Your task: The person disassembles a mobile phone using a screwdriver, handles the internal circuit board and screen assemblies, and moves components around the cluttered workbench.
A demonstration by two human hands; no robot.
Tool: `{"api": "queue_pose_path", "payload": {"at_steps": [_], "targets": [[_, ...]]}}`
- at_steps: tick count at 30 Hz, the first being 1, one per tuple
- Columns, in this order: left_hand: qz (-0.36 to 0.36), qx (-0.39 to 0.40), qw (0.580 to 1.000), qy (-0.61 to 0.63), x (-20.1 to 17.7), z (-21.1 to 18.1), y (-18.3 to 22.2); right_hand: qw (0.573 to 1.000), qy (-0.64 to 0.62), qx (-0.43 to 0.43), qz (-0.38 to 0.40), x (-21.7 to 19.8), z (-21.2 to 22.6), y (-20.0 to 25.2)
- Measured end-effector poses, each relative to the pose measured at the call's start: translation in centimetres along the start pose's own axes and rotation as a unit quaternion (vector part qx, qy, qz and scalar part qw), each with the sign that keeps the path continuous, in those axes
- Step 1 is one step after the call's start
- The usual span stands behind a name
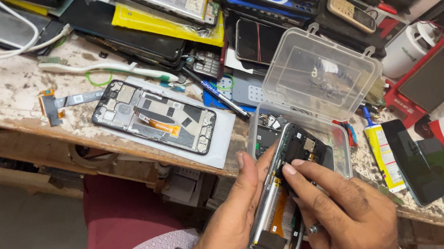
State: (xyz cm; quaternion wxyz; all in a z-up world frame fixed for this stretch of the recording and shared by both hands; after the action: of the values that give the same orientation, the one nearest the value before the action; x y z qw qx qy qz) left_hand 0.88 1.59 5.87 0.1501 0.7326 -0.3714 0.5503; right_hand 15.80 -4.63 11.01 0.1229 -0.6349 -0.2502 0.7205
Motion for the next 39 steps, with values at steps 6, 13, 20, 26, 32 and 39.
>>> {"api": "queue_pose_path", "payload": {"at_steps": [6,13,20,26,32,39], "targets": [[-0.012,-0.001,1.0,0.017,-1.0,0.6,0.2,0.991,-0.067,0.089,-0.068,0.1,-0.1,0.0],[-0.024,-0.011,0.999,-0.027,-2.9,0.9,0.3,0.93,-0.174,0.28,-0.159,-0.5,-2.8,-0.3],[0.01,0.035,0.999,0.011,-4.4,-0.3,1.5,0.911,-0.184,0.316,-0.19,-2.4,-10.7,0.8],[-0.011,0.021,0.998,-0.065,-6.1,-1.2,2.7,0.962,0.119,0.223,-0.107,-0.2,-13.7,3.3],[-0.075,-0.033,0.995,-0.054,-7.4,-1.2,3.0,0.958,0.022,0.287,-0.015,0.7,-12.3,3.8],[-0.103,-0.063,0.992,-0.042,-7.6,-1.8,3.2,0.937,-0.047,0.346,0.019,-1.1,-11.0,1.9]]}}
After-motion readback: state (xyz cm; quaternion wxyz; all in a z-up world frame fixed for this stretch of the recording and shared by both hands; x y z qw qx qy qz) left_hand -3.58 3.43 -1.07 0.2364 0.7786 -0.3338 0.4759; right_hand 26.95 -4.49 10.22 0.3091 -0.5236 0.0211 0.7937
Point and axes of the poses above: each hand's wrist, its own y-axis away from the middle knuckle, its own x-axis out of the palm, z = x × y, the point moved 1 cm from there along -y, towards the middle knuckle, and after that the axes turned 9 degrees about x, right-handed, at the moved point
